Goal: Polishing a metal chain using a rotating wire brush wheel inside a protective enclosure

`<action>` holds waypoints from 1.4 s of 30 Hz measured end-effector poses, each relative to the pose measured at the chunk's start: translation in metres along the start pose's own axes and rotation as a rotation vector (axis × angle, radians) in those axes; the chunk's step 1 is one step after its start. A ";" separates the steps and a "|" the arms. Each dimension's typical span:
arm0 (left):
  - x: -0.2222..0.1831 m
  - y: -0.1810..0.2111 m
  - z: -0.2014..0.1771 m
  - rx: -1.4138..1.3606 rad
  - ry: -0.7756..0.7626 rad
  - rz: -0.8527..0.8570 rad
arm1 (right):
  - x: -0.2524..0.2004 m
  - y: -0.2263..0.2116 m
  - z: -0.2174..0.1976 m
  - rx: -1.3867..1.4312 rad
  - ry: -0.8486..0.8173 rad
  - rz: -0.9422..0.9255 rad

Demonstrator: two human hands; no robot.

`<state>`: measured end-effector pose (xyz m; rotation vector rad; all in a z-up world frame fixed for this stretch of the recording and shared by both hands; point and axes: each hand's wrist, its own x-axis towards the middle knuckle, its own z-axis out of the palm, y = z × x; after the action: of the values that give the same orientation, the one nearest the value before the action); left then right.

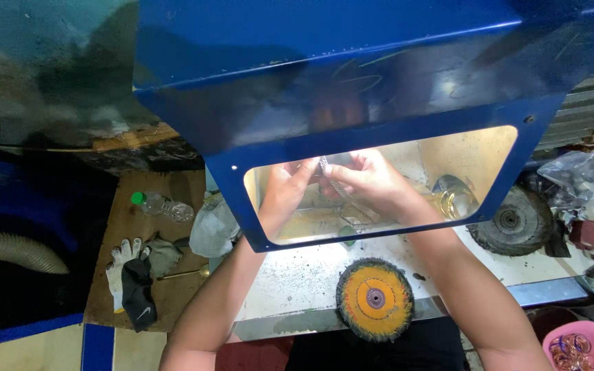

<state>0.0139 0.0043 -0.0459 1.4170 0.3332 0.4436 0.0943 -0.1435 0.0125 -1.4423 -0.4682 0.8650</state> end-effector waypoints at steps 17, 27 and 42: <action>0.012 -0.037 -0.036 0.122 0.076 -0.063 | 0.045 0.050 0.004 0.258 0.110 -0.196; 0.013 0.013 -0.021 0.444 0.134 -0.024 | 0.023 0.031 0.015 0.086 0.135 -0.381; 0.011 -0.021 -0.030 0.253 0.133 0.028 | 0.012 0.023 0.019 0.121 0.061 -0.358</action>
<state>0.0116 0.0337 -0.0702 1.6435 0.4910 0.5342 0.0820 -0.1242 -0.0101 -1.2219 -0.5960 0.5515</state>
